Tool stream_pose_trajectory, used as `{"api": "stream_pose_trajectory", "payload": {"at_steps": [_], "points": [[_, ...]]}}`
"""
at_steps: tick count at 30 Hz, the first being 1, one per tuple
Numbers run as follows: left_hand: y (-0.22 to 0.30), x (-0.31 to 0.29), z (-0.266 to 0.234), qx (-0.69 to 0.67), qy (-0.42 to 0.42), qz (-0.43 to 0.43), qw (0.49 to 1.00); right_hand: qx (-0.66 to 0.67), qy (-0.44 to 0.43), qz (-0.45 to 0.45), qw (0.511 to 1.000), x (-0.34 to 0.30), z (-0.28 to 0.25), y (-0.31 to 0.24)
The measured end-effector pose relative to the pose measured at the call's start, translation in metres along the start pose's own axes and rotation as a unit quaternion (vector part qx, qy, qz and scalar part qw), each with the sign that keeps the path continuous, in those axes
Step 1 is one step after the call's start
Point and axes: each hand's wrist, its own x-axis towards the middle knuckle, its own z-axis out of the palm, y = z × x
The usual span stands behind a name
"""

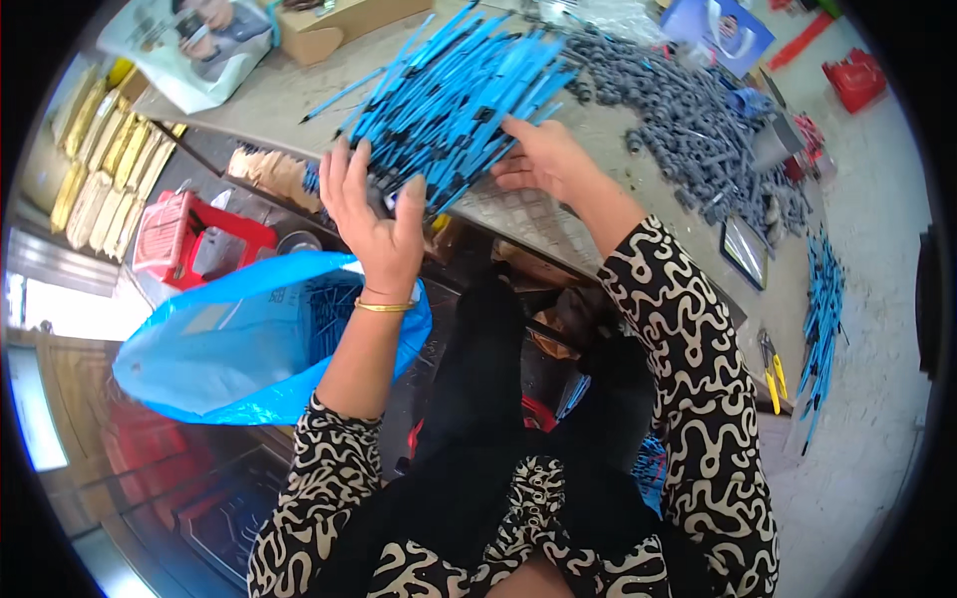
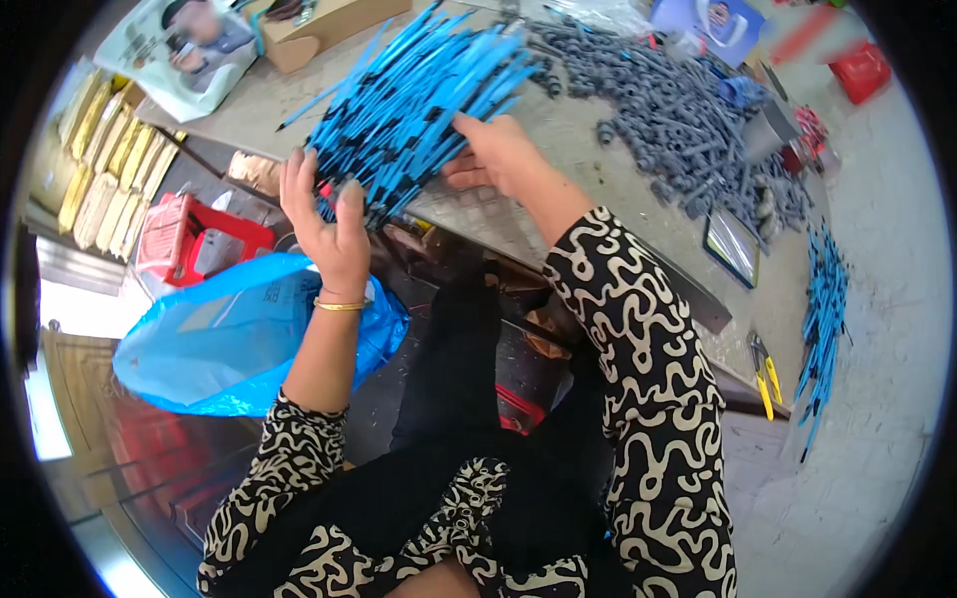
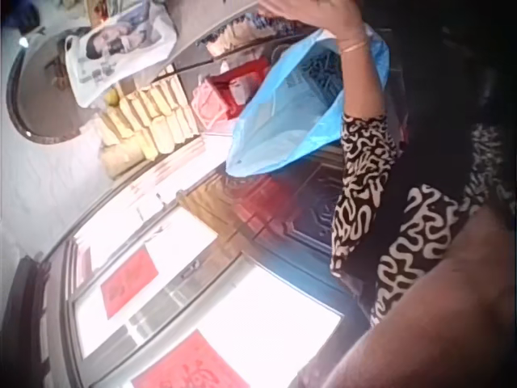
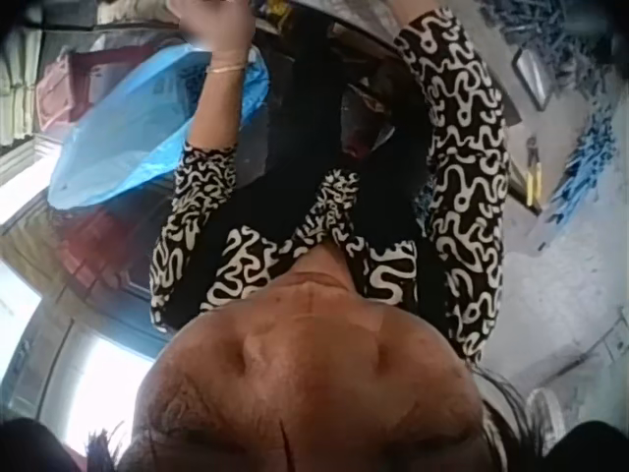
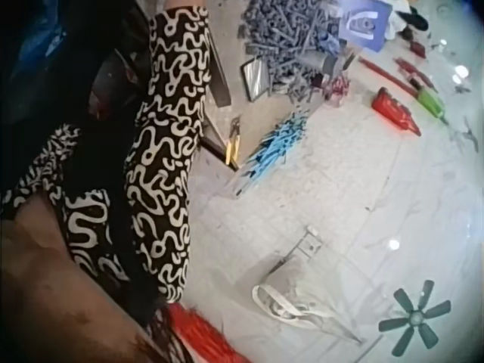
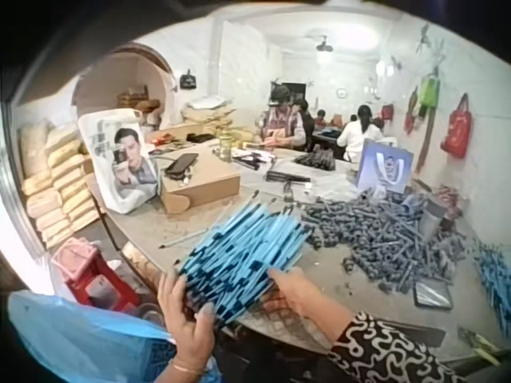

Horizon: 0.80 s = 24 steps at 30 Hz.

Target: The person assembles blue wires by bundling them into wire holders and securing connectors with pliers.

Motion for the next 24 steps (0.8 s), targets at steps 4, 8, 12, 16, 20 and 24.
{"api": "stream_pose_trajectory", "payload": {"at_steps": [4,8,12,16,20,24], "points": [[0.006,-0.007,0.019,0.041,-0.012,-0.015,0.999,-0.016,0.019,0.003,1.000,-0.010,-0.021,-0.009],[0.009,-0.004,0.023,0.080,-0.010,0.007,0.997,-0.032,0.152,-0.039,0.987,-0.015,-0.058,-0.025],[0.028,-0.002,0.012,0.090,-0.001,-0.002,0.996,-0.063,0.183,-0.047,0.980,-0.033,-0.080,-0.040],[0.065,-0.008,-0.003,-0.067,-0.021,0.020,0.997,-0.024,0.091,-0.308,0.947,-0.114,-0.075,-0.043],[0.116,-0.032,0.010,-0.292,-0.237,-0.081,0.923,0.149,-0.273,-0.457,0.833,-0.247,-0.086,-0.027],[0.174,-0.056,0.035,-0.358,-0.341,-0.138,0.858,0.145,-0.343,-0.460,0.806,-0.335,-0.111,-0.009]]}}
